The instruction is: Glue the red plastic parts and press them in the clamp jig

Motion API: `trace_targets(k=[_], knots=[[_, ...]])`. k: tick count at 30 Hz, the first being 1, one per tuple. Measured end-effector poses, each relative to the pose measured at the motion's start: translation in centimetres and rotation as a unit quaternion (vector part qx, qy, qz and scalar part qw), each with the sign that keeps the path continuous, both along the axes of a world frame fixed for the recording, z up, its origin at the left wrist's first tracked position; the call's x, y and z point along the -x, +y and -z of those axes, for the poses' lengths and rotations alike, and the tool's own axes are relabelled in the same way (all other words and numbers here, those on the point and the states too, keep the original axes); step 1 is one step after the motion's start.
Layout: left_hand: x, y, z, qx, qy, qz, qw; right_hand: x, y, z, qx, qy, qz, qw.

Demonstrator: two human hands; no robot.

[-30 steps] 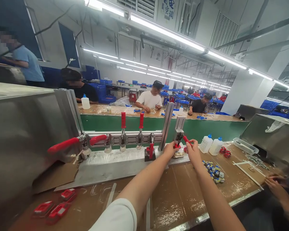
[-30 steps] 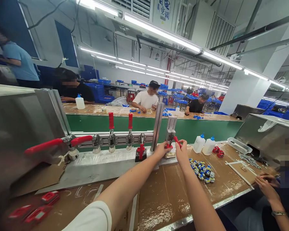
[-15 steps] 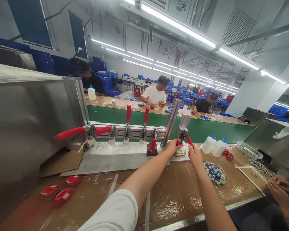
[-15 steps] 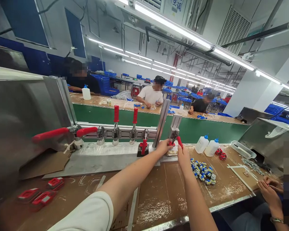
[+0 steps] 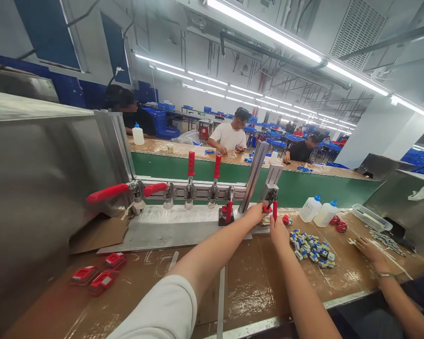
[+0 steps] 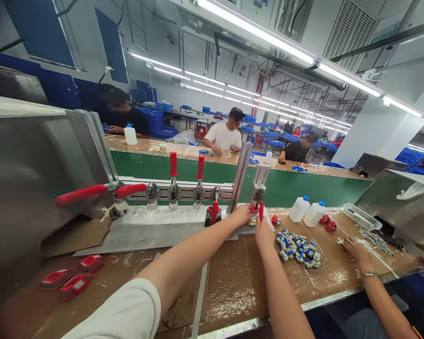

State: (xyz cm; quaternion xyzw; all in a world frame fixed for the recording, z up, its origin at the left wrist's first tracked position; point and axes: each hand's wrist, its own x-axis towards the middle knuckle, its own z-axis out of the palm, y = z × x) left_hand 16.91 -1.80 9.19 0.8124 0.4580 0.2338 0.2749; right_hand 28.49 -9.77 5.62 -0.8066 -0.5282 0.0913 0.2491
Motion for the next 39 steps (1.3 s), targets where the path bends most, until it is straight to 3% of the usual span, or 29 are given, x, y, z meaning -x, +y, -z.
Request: trace_targets(k=[3, 7, 9, 10, 13, 15, 18, 20, 24, 27, 29, 31, 36, 39], knots=[[3.7, -3.8, -1.5, -0.022, 0.021, 0.041, 0.999, 0.2, 0.1, -0.6, 0.062, -0.016, 0.002, 0.998], [14.9, -11.1, -3.3, -0.125, 0.052, 0.12, 0.984, -1.1, -1.5, -1.1, 0.151, -0.012, -0.05, 0.987], [21.3, -14.9, -4.3, -0.14, 0.109, 0.045, 0.983, -1.1, -1.9, -1.4, 0.199, -0.041, -0.092, 0.975], [24.3, -16.5, -4.7, -0.133, 0.15, -0.023, 0.979, -0.4, -2.0, -1.7, 0.186, -0.062, -0.118, 0.973], [31.7, -19.7, -5.0, -0.083, 0.288, -0.22, 0.928, 4.4, -2.4, -2.9, 0.052, -0.051, -0.241, 0.968], [35.0, -20.5, -4.0, -0.046, 0.354, -0.286, 0.889, 8.9, -3.1, -3.3, -0.039, 0.01, -0.366, 0.93], [37.8, -20.8, -1.3, -0.022, 0.396, -0.316, 0.862, 14.5, -4.1, -1.9, -0.066, 0.058, -0.54, 0.837], [38.4, -21.0, 0.6, -0.019, 0.405, -0.323, 0.855, 16.4, -4.8, -0.1, -0.042, 0.037, -0.592, 0.804], [38.4, -21.7, 3.1, -0.04, 0.393, -0.338, 0.854, 17.1, -6.2, 2.2, 0.005, -0.002, -0.634, 0.773], [37.1, -21.7, 3.7, -0.074, 0.286, -0.309, 0.904, 17.1, -6.7, 2.2, 0.007, 0.001, -0.666, 0.746], [35.3, -20.9, 3.7, -0.076, 0.153, -0.264, 0.949, 17.3, -6.7, 2.0, 0.002, 0.015, -0.686, 0.728], [32.7, -19.6, 3.8, -0.06, 0.025, -0.216, 0.974, 17.5, -6.7, 2.0, -0.004, 0.029, -0.696, 0.717], [26.2, -14.9, 5.1, -0.022, -0.122, -0.16, 0.979, 17.4, -6.6, 2.2, -0.005, 0.05, -0.697, 0.716], [24.4, -13.2, 6.7, 0.072, -0.224, -0.128, 0.963, 17.3, -6.7, 2.3, 0.03, 0.085, -0.697, 0.712]])
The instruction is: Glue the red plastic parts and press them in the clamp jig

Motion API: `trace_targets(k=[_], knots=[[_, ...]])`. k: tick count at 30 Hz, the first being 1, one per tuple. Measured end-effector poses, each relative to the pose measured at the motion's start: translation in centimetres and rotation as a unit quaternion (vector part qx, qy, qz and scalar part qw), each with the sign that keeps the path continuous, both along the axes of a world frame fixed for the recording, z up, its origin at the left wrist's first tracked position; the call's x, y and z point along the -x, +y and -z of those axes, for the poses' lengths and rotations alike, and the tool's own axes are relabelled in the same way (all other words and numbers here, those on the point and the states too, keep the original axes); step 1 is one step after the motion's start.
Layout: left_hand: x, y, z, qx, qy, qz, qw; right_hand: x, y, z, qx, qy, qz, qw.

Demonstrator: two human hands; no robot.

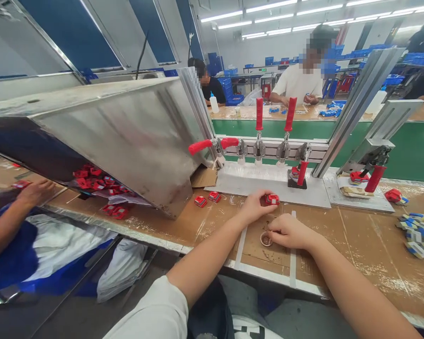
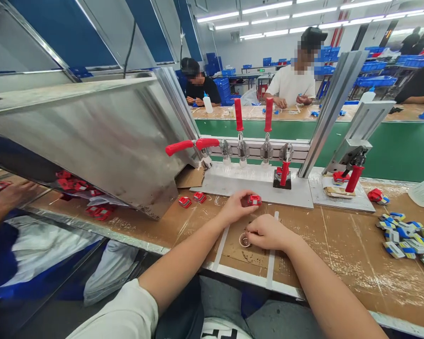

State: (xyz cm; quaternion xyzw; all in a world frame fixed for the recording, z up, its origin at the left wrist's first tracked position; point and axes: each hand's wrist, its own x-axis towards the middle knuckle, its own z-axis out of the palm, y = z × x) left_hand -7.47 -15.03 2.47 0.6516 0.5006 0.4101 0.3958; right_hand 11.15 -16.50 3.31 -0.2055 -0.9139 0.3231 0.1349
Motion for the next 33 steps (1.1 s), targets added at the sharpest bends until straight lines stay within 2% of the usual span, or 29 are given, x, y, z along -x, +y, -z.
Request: trace_targets(k=[2, 4, 6, 8, 11, 13, 19, 24, 33], knots=[[-0.2, 0.2, 1.0, 0.042, -0.041, 0.026, 0.998, 0.0, 0.1, 0.1, 0.052, 0.006, -0.014, 0.999], [0.0, 0.0, 1.7, 0.058, -0.034, 0.041, 0.997, -0.1, 0.3, 0.2, 0.108, 0.038, -0.015, 0.993], [0.4, -0.2, 1.9, 0.065, -0.014, 0.051, 0.996, -0.3, 0.8, 0.4, 0.149, 0.1, 0.022, 0.983], [0.6, -0.3, 1.9, 0.075, -0.002, 0.054, 0.996, -0.7, 1.6, 0.6, 0.174, 0.178, 0.115, 0.962], [0.7, -0.2, 1.8, 0.08, 0.02, 0.051, 0.995, -1.1, 2.7, 0.9, 0.178, 0.253, 0.284, 0.907], [0.7, -0.1, 1.7, 0.075, 0.031, 0.051, 0.995, -1.1, 3.3, 1.3, 0.172, 0.26, 0.337, 0.889], [0.7, -0.1, 1.7, 0.076, 0.032, 0.057, 0.995, -0.7, 3.9, 2.5, 0.169, 0.24, 0.337, 0.895], [0.6, 0.0, 2.0, 0.075, 0.023, 0.058, 0.995, -0.6, 3.8, 2.6, 0.151, 0.221, 0.339, 0.902], [0.7, -0.1, 2.0, 0.06, 0.028, 0.04, 0.997, -1.3, 3.4, 1.7, 0.0, 0.172, 0.363, 0.916]])
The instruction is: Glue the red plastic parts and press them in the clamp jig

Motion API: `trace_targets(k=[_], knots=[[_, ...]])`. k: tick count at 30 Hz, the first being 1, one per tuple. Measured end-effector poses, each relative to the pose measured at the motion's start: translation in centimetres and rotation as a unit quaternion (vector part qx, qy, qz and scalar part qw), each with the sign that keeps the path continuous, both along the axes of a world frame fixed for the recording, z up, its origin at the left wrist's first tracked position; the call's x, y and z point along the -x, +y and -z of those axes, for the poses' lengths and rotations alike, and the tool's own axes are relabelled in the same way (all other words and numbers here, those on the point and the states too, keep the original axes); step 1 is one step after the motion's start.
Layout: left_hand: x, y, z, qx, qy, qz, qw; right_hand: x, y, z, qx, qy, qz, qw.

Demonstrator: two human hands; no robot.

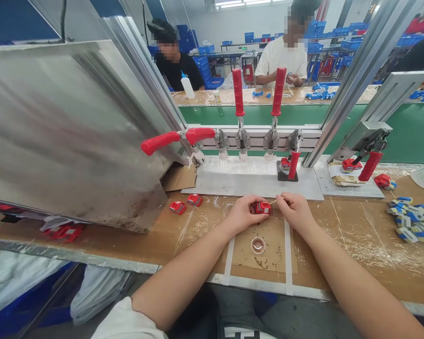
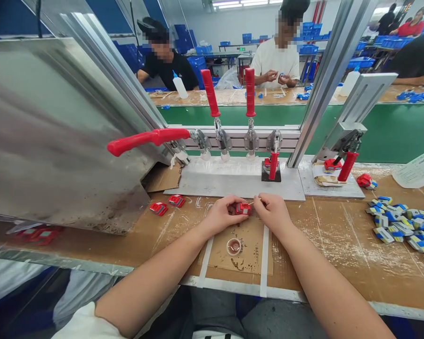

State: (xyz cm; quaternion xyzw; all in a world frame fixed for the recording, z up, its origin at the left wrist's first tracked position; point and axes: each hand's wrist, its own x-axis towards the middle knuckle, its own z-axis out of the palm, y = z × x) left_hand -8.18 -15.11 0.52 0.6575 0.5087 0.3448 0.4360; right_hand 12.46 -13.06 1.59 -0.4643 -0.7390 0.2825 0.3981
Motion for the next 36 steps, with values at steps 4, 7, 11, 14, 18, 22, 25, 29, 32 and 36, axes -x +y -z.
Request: trace_targets(k=[4, 7, 11, 14, 18, 22, 25, 29, 32, 36], knots=[[0.0, -0.1, 0.1, -0.029, -0.002, -0.005, 1.0, -0.1, -0.1, -0.4, -0.03, -0.019, -0.01, 0.999], [-0.1, -0.1, 0.0, -0.041, -0.013, -0.003, 0.999, -0.1, -0.5, -0.8, -0.024, -0.002, -0.024, 0.999], [-0.2, -0.1, 0.0, -0.041, -0.04, 0.0, 0.998, 0.3, -1.8, -1.8, 0.006, 0.026, -0.146, 0.989], [-0.2, 0.0, 0.1, -0.043, -0.05, 0.006, 0.998, 0.8, -2.8, -2.2, 0.014, -0.018, -0.311, 0.95], [-0.2, 0.0, 0.1, -0.051, -0.055, 0.006, 0.997, 1.3, -3.4, -1.9, 0.02, -0.099, -0.382, 0.919], [-0.1, 0.0, 0.1, -0.059, -0.054, 0.012, 0.997, 1.4, -3.4, -1.6, 0.023, -0.119, -0.383, 0.916], [-0.1, 0.0, 0.1, -0.055, -0.052, 0.012, 0.997, 1.2, -3.2, -1.6, 0.024, -0.056, -0.372, 0.926], [-0.2, 0.0, 0.0, -0.051, -0.059, 0.013, 0.997, 0.7, -2.2, -1.6, 0.074, 0.082, -0.198, 0.974], [-0.2, 0.0, -0.1, -0.055, -0.058, 0.017, 0.997, 0.5, -1.3, -1.1, 0.132, 0.163, -0.043, 0.977], [-0.2, 0.0, -0.2, -0.058, -0.048, 0.015, 0.997, 0.8, -0.6, -0.4, 0.201, 0.2, -0.027, 0.958]])
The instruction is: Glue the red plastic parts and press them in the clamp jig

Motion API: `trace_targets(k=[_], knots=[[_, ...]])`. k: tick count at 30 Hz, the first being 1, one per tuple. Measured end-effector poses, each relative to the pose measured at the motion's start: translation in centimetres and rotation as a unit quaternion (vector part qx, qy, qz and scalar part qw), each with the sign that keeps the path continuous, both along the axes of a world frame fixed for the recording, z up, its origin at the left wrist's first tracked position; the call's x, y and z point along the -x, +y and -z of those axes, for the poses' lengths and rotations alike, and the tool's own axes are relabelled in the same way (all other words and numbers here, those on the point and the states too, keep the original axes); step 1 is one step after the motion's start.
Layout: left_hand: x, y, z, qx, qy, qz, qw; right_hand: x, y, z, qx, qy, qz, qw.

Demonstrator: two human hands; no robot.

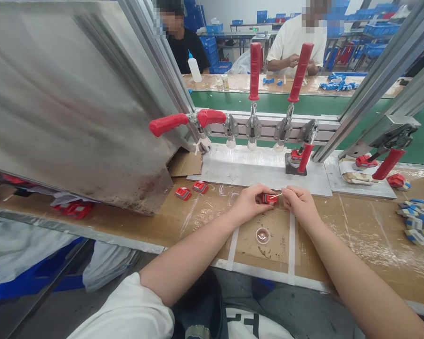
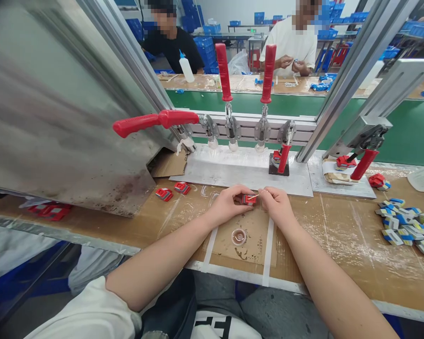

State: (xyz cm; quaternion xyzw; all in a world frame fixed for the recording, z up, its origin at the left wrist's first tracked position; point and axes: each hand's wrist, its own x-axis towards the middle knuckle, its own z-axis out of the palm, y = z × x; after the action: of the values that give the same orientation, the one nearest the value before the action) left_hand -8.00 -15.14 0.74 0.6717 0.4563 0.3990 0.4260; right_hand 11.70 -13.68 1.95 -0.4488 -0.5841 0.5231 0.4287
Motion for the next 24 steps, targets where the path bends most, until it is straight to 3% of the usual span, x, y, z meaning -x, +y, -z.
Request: trace_targets(k=[17, 24], knots=[[0.1, 0.0, 0.1, -0.006, 0.008, 0.004, 1.0, 0.2, 0.1, 0.5, 0.023, -0.019, -0.026, 0.999], [0.0, -0.1, -0.1, -0.02, 0.012, -0.004, 1.0, -0.3, 0.1, -0.6, -0.056, -0.121, 0.012, 0.991]])
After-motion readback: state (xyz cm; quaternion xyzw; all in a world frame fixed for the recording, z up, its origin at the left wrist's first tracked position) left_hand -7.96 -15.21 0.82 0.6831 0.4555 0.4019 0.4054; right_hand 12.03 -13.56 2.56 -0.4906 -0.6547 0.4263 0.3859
